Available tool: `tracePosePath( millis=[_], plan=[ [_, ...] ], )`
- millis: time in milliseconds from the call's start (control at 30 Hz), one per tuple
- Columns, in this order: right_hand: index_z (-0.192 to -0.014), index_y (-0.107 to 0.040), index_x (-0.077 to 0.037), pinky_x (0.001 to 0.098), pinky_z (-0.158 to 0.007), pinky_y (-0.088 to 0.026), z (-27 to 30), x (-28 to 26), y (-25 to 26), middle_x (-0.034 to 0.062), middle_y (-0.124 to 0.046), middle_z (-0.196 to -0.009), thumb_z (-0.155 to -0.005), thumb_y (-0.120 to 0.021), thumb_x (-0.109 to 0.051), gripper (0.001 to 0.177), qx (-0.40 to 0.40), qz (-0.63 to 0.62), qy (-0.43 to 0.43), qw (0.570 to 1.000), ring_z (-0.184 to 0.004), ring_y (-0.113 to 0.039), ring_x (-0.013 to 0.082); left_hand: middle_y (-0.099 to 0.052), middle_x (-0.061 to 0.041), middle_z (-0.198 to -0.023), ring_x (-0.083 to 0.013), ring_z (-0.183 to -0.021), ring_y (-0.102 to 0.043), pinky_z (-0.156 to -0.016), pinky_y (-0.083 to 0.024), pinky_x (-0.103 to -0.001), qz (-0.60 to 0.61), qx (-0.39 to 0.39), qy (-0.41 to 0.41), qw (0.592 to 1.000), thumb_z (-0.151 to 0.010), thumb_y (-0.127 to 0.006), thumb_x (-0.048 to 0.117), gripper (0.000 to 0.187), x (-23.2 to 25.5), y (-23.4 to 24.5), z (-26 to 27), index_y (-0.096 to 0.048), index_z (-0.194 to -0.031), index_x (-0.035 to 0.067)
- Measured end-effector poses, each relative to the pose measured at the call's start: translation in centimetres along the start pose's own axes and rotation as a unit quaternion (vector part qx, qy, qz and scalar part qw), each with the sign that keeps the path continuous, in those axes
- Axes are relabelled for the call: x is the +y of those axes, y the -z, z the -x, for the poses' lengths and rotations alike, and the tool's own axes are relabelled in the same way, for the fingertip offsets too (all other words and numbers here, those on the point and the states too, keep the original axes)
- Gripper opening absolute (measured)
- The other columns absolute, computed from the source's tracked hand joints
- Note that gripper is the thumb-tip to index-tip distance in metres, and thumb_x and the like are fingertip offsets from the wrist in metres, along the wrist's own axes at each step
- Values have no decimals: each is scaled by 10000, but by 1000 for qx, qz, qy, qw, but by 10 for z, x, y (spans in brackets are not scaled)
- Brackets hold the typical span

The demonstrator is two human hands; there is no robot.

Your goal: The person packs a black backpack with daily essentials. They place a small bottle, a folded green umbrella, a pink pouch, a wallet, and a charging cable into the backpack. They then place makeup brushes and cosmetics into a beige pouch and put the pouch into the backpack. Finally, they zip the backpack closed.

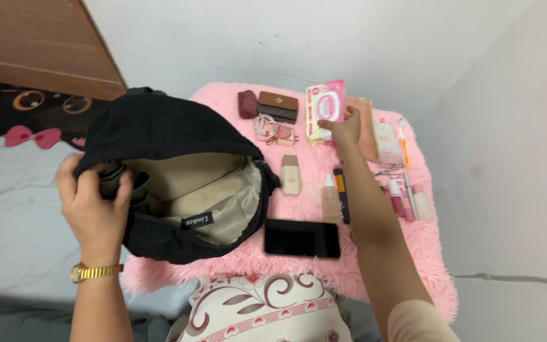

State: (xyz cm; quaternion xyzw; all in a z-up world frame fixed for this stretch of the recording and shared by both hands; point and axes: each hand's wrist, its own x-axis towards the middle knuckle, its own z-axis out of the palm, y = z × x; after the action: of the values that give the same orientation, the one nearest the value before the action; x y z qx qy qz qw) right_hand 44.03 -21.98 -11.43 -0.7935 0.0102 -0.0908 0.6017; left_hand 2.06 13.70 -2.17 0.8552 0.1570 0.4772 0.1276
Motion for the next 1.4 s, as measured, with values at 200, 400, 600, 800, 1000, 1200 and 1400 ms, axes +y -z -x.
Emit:
tracePosePath(
  millis=[200,400,600,800,1000,1200,1400],
  plan=[
    [-1465,-429,10,299,-866,-597,36,-19,24,117,-667,-1167,-639,-896,75,951,-16,-144,155,977,-1017,-699,187,-543,-153,-1429,-353,-1272,-595,-1053,-524,-411,-1,-2,-3,1000,-928,-856,93,326,-4,-2,2,-666,-1174,-6],
    [-1504,-378,-17,326,-963,-567,99,-74,44,114,-631,-1239,-699,-892,117,964,12,-189,276,942,-1128,-659,205,-538,-159,-1424,-353,-1270,-591,-1061,-521,-417,14,-4,5,1000,-916,-853,92,342,-4,-2,2,-670,-1187,-5],
    [-1367,-488,-37,403,-979,-627,155,-121,44,121,-666,-1254,-800,-830,106,677,-138,-382,165,899,-1165,-682,248,-555,-187,-1418,-394,-1341,-555,-1148,-474,-443,22,5,-20,1000,-895,-844,71,334,-3,-1,-5,-669,-1166,-15],
    [-1286,-616,-58,418,-1001,-591,206,-171,19,111,-686,-1202,-830,-834,60,518,-325,-279,323,844,-1140,-680,234,-567,-204,-1390,-419,-1305,-570,-1100,-482,-450,69,13,7,998,-848,-860,69,358,-1,2,-15,-673,-1142,-18],
    [-1298,-587,-190,415,-912,-548,222,-204,-64,103,-727,-1117,-735,-823,-31,631,-462,112,430,767,-1066,-711,271,-568,-169,-1344,-380,-1164,-614,-961,-521,-432,91,-19,18,995,-810,-855,72,352,6,13,-26,-682,-1101,-24],
    [-1369,-565,-299,466,-911,-511,233,-199,-131,108,-718,-1201,-850,-732,-118,574,-470,433,436,633,-1121,-681,351,-558,-167,-1347,-361,-1101,-606,-904,-523,-428,81,-33,5,996,-819,-875,129,356,11,13,-29,-691,-1086,-17],
    [-1462,-460,-164,375,-1084,-404,203,-160,-184,167,-539,-1429,-628,-788,37,917,-557,437,388,590,-1338,-501,338,-526,-178,-1407,-406,-1222,-571,-999,-500,-451,48,-21,-51,997,-836,-875,158,368,23,20,-29,-675,-1109,14]
  ],
)
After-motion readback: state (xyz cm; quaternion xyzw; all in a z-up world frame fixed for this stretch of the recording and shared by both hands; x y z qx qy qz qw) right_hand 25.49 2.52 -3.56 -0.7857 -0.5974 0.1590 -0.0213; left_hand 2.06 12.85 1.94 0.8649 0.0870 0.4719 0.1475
